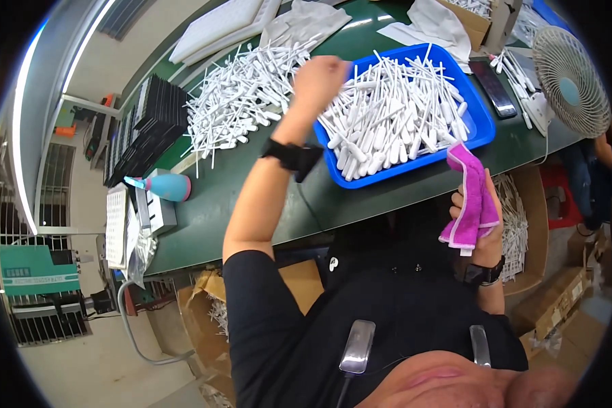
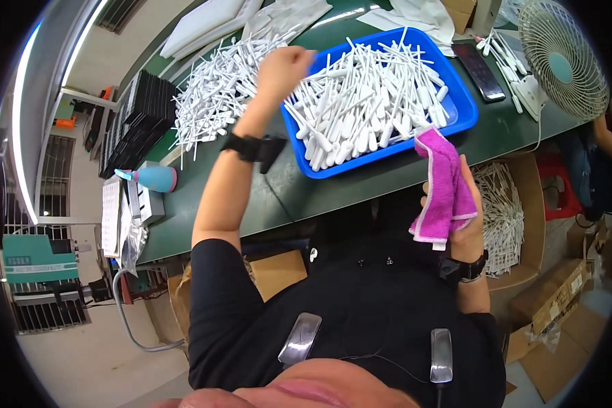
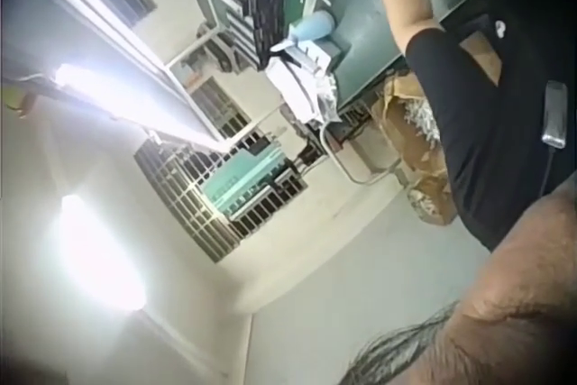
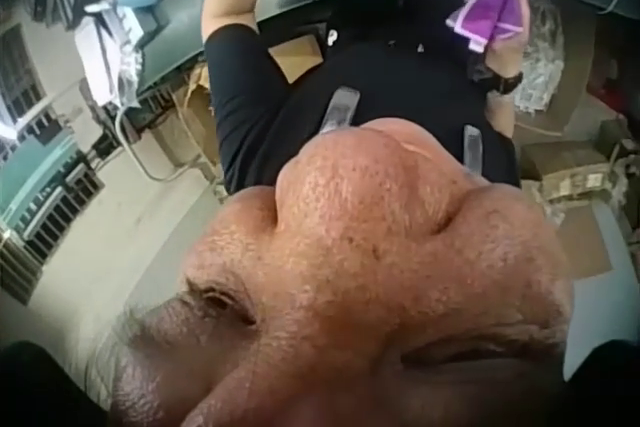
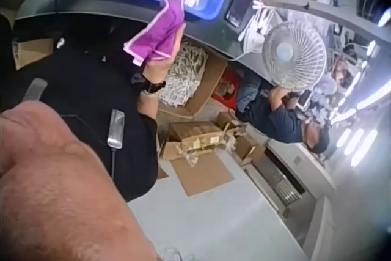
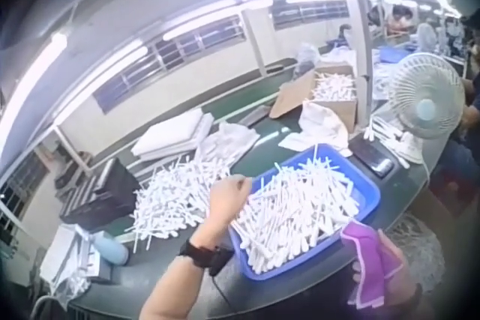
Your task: The person picks up a white swab from a blue tray or the table, wipes it with a purple cloth, and places it back onto the table. This process is repeated for several other swabs, one at a time.
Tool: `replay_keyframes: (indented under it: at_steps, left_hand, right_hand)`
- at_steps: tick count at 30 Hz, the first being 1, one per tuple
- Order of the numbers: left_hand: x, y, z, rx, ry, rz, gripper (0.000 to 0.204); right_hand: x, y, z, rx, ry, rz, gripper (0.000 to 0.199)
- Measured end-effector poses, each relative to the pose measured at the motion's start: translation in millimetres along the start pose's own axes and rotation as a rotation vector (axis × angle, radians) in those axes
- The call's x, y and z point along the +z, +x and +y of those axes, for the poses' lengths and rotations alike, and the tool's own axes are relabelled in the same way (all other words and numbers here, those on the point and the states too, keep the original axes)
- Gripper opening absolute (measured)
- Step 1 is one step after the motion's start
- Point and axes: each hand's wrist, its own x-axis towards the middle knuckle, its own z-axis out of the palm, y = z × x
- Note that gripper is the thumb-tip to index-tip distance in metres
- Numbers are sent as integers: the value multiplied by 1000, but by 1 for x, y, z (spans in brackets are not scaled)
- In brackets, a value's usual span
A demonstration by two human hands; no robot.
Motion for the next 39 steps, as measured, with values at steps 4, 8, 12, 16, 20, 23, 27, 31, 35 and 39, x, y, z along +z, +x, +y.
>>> replay_keyframes:
  at_steps: [4,8,12,16,20,23,27,31,35,39]
  left_hand:
    - [-23,10,-117,-185,371,82,23]
    - [-9,12,-156,25,499,-89,22]
    - [-12,-4,-155,167,476,-117,21]
    - [-41,-29,-140,207,298,45,19]
    - [-78,-46,-120,100,-16,111,20]
    - [-79,-63,-116,-255,-367,-82,22]
    - [-53,-89,-134,-337,-316,-275,29]
    - [-35,-114,-140,-286,-8,-122,34]
    - [-41,-144,-87,-339,320,-68,39]
    - [-28,-162,-70,-355,283,-219,38]
  right_hand:
    - [-3,19,10,111,207,-258,37]
    - [23,16,17,119,126,-93,36]
    - [11,13,15,106,108,-110,35]
    - [9,17,14,99,89,-106,35]
    - [33,33,20,159,83,-44,35]
    - [50,37,28,149,24,45,35]
    - [57,42,35,195,0,46,34]
    - [47,43,37,187,25,-23,34]
    - [37,40,30,128,77,-77,34]
    - [55,47,35,213,44,-60,33]
